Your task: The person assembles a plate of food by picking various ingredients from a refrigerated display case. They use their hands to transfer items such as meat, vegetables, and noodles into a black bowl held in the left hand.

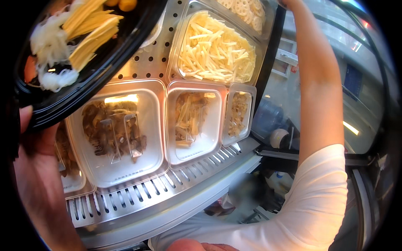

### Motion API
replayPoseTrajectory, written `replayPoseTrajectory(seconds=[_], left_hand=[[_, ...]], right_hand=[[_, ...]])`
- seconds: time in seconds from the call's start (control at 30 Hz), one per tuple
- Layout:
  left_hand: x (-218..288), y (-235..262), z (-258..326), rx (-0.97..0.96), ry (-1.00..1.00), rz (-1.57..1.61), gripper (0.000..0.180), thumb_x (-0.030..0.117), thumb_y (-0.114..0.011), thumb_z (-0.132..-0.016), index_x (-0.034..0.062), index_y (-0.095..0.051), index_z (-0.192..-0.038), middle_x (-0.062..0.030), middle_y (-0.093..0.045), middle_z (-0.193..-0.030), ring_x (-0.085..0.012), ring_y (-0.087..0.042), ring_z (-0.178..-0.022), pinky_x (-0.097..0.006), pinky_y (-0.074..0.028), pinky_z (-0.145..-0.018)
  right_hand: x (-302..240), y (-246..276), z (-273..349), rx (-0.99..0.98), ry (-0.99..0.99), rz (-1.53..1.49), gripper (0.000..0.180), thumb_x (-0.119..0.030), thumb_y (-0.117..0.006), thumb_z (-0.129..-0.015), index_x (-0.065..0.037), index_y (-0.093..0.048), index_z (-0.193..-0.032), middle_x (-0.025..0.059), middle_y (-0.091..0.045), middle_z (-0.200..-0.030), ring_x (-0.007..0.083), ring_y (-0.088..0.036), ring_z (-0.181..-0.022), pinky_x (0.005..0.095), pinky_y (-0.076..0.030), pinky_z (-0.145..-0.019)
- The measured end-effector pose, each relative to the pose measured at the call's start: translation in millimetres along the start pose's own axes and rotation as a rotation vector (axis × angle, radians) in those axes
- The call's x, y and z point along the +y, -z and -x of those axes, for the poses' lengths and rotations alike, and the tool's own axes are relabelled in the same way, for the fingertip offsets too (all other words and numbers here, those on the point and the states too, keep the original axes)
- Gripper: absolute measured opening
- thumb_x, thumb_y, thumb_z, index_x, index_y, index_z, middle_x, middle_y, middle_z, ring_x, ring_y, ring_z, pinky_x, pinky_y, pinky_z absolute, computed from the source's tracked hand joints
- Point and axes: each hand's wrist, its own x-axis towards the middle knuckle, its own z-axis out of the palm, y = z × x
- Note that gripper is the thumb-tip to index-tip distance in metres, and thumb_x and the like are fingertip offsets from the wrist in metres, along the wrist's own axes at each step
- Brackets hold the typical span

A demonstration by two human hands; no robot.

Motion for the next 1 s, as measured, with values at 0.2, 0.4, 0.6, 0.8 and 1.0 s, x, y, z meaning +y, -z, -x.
replayPoseTrajectory(seconds=[0.2,0.4,0.6,0.8,1.0], left_hand=[[-5.7,2.4,-10.0,-0.004,0.021,-0.012,0.025,0.012,-0.058,-0.088,-0.0011,-0.068,-0.107,-0.0146,-0.07,-0.097,-0.0245,-0.07,-0.088,-0.036,-0.058,-0.08],[-1.6,7.1,-4.7,0.001,0.005,-0.017,0.025,0.014,-0.058,-0.089,-0.0005,-0.069,-0.107,-0.0152,-0.07,-0.096,-0.0252,-0.07,-0.088,-0.037,-0.058,-0.079],[-1.8,8.6,3.4,-0.014,-0.011,0.004,0.025,0.016,-0.058,-0.091,0.0001,-0.069,-0.107,-0.0159,-0.071,-0.096,-0.0259,-0.07,-0.088,-0.037,-0.057,-0.078],[-3.6,9.6,15.1,-0.074,-0.016,0.0,0.026,0.018,-0.058,-0.092,0.0007,-0.07,-0.107,-0.0166,-0.071,-0.095,-0.0267,-0.07,-0.088,-0.038,-0.057,-0.077],[9.1,16.3,16.1,-0.205,-0.062,-0.036,0.026,0.02,-0.058,-0.093,0.0013,-0.071,-0.107,-0.0173,-0.071,-0.095,-0.0274,-0.07,-0.088,-0.039,-0.057,-0.076]], right_hand=[[-15.4,-18.4,0.0,-0.005,-0.156,0.047,0.02,-0.022,-0.066,-0.097,-0.008,-0.07,-0.11,0.0067,-0.071,-0.1,0.0219,-0.068,-0.093,0.0379,-0.055,-0.079],[-25.5,-7.4,-1.0,0.079,-0.307,-0.081,0.022,-0.025,-0.061,-0.099,-0.008,-0.07,-0.11,0.0085,-0.072,-0.103,0.0223,-0.069,-0.095,0.0365,-0.055,-0.083],[-2.9,24.8,17.0,0.051,0.653,0.98,0.026,-0.032,-0.072,-0.097,-0.013,-0.069,-0.114,0.0157,-0.073,-0.116,0.0239,-0.071,-0.104,0.0417,-0.055,-0.088],[-12.4,1.8,26.8,0.046,-0.369,-0.156,0.023,-0.02,-0.066,-0.1,-0.011,-0.075,-0.12,0.0055,-0.076,-0.1,0.0065,-0.057,-0.06,0.0229,-0.025,-0.038],[-70.9,10.2,82.1,0.155,-0.167,-0.276,0.033,-0.01,-0.058,-0.1,-0.014,-0.069,-0.131,0.0059,-0.077,-0.119,0.0143,-0.066,-0.076,0.0238,-0.045,-0.054]])
